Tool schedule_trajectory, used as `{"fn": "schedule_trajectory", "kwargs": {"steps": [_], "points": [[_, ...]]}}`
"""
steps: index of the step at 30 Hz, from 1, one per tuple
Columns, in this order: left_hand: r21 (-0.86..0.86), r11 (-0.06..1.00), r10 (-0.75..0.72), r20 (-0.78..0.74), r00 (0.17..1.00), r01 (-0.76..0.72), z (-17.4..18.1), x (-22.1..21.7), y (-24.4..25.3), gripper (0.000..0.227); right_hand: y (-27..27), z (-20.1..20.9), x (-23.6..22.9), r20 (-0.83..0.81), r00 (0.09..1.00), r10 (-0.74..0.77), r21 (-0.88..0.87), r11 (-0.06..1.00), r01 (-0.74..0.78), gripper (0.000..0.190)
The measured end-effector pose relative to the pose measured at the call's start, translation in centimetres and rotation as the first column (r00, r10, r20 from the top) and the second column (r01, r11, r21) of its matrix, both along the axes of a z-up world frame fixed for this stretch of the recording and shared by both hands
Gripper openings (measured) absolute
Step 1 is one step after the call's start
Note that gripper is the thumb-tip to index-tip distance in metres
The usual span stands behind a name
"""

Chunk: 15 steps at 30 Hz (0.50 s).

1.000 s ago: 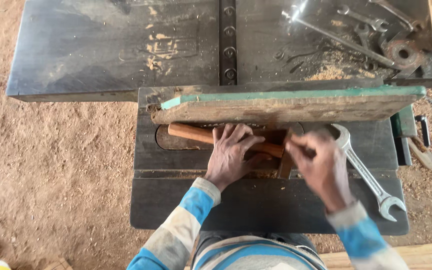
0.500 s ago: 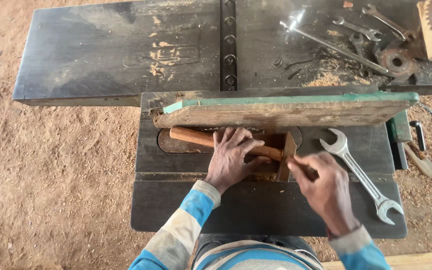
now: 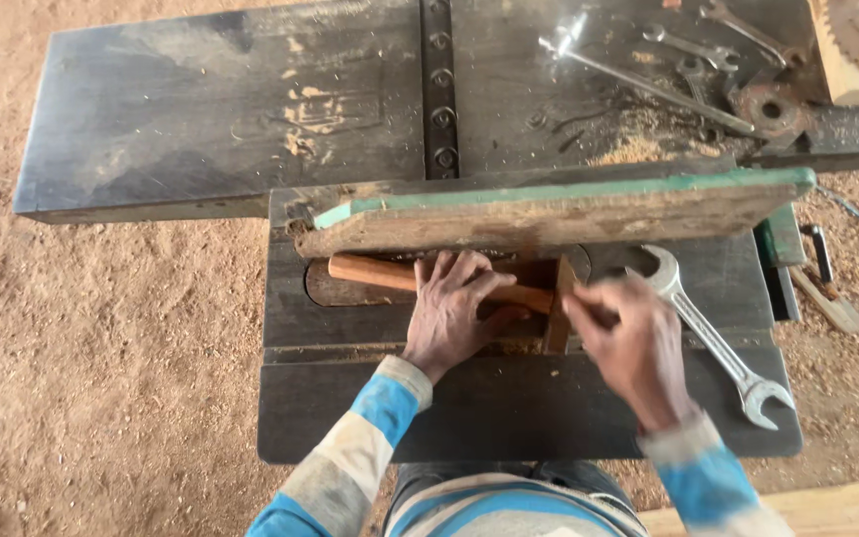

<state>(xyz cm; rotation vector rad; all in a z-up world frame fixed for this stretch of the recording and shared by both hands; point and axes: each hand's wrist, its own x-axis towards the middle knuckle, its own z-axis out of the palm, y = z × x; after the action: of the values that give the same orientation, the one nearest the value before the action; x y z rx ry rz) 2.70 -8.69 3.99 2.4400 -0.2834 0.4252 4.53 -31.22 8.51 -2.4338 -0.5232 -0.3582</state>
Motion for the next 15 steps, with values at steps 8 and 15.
{"fn": "schedule_trajectory", "kwargs": {"steps": [8,15], "points": [[-0.002,1.0,-0.023,-0.018,1.0,0.023,-0.2,0.1,0.1,0.043,-0.2,-0.8,-0.1,-0.128,0.991,-0.046,-0.108,0.994,0.032,0.018],[-0.011,1.0,-0.024,-0.007,1.0,0.024,-0.1,0.0,0.0,0.043,0.2,-0.3,0.8,-0.129,0.989,-0.069,-0.19,0.981,0.044,0.021]]}}
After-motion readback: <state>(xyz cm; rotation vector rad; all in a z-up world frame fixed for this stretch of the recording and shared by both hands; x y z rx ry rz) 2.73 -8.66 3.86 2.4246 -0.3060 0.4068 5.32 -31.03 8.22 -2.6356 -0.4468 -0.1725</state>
